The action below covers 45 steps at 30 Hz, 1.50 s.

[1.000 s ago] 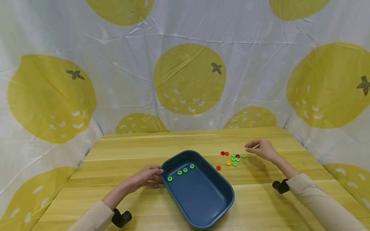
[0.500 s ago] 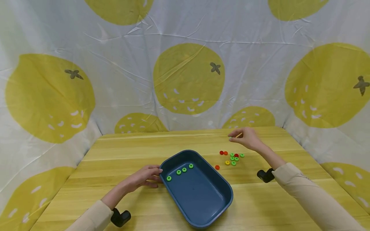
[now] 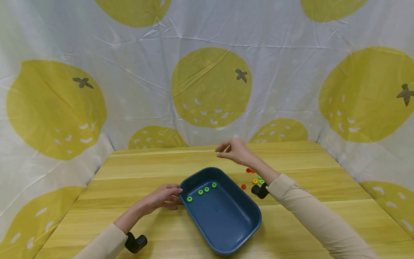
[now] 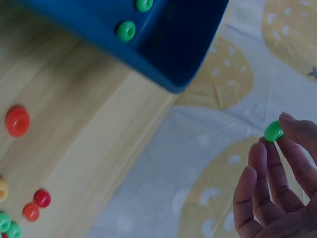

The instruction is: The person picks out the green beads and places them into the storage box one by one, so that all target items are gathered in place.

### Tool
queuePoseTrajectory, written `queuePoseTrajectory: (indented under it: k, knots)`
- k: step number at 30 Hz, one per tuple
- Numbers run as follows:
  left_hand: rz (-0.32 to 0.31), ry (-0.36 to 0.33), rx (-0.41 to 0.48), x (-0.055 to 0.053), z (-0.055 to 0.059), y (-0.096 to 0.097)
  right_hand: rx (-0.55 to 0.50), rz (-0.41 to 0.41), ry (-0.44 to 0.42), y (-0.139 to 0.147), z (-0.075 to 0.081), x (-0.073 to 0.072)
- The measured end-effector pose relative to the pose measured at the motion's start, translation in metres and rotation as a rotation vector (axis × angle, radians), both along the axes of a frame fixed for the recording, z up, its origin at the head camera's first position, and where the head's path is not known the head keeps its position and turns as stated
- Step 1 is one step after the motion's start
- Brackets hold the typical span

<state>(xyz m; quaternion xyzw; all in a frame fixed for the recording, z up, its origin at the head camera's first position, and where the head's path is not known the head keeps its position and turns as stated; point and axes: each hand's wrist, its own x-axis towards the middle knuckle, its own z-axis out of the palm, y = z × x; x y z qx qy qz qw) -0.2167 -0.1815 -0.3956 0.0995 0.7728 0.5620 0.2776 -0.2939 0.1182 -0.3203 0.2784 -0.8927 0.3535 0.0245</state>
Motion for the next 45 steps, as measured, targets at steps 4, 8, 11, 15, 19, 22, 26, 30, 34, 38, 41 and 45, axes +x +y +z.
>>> queuePoseTrajectory:
  k: [4, 8, 11, 15, 19, 22, 26, 30, 34, 38, 41, 45]
  knots:
    - [0.004, 0.000, -0.001, 0.000, -0.001, -0.001, -0.003, 0.039, 0.015, -0.018, -0.004, 0.001]
    - [0.009, -0.001, -0.002, 0.000, -0.001, -0.001, 0.016, 0.105, 0.050, -0.031, -0.011, 0.005]
    - [0.000, 0.004, 0.003, 0.000, 0.000, -0.001, 0.076, 0.147, 0.067, -0.041, -0.018, 0.010]
    - [-0.004, 0.000, 0.005, 0.000, 0.001, -0.001, 0.205, 0.185, 0.084, -0.057, -0.027, 0.017]
    - [0.003, -0.012, -0.003, 0.000, 0.002, -0.001, 0.359, 0.221, 0.093, -0.072, -0.038, 0.024]
    - [0.002, -0.014, -0.007, 0.000, 0.002, -0.001, 0.448, 0.237, 0.085, -0.082, -0.048, 0.027]
    - [-0.004, -0.009, -0.007, -0.001, 0.002, -0.002, 0.499, 0.248, 0.083, -0.092, -0.060, 0.031]
    - [-0.003, -0.009, -0.003, -0.001, 0.001, -0.001, 0.513, 0.269, 0.105, -0.097, -0.070, 0.033]
    - [-0.002, -0.011, 0.002, -0.001, 0.002, -0.001, 0.521, 0.289, 0.124, -0.099, -0.077, 0.034]
    - [-0.003, -0.009, -0.001, -0.001, 0.002, -0.001, 0.519, 0.291, 0.143, -0.099, -0.080, 0.033]
    - [0.000, -0.010, -0.003, -0.001, 0.002, -0.001, 0.517, 0.292, 0.144, -0.099, -0.080, 0.033]
    - [0.006, -0.014, -0.004, -0.002, 0.001, -0.002, 0.499, 0.294, 0.132, -0.097, -0.078, 0.032]
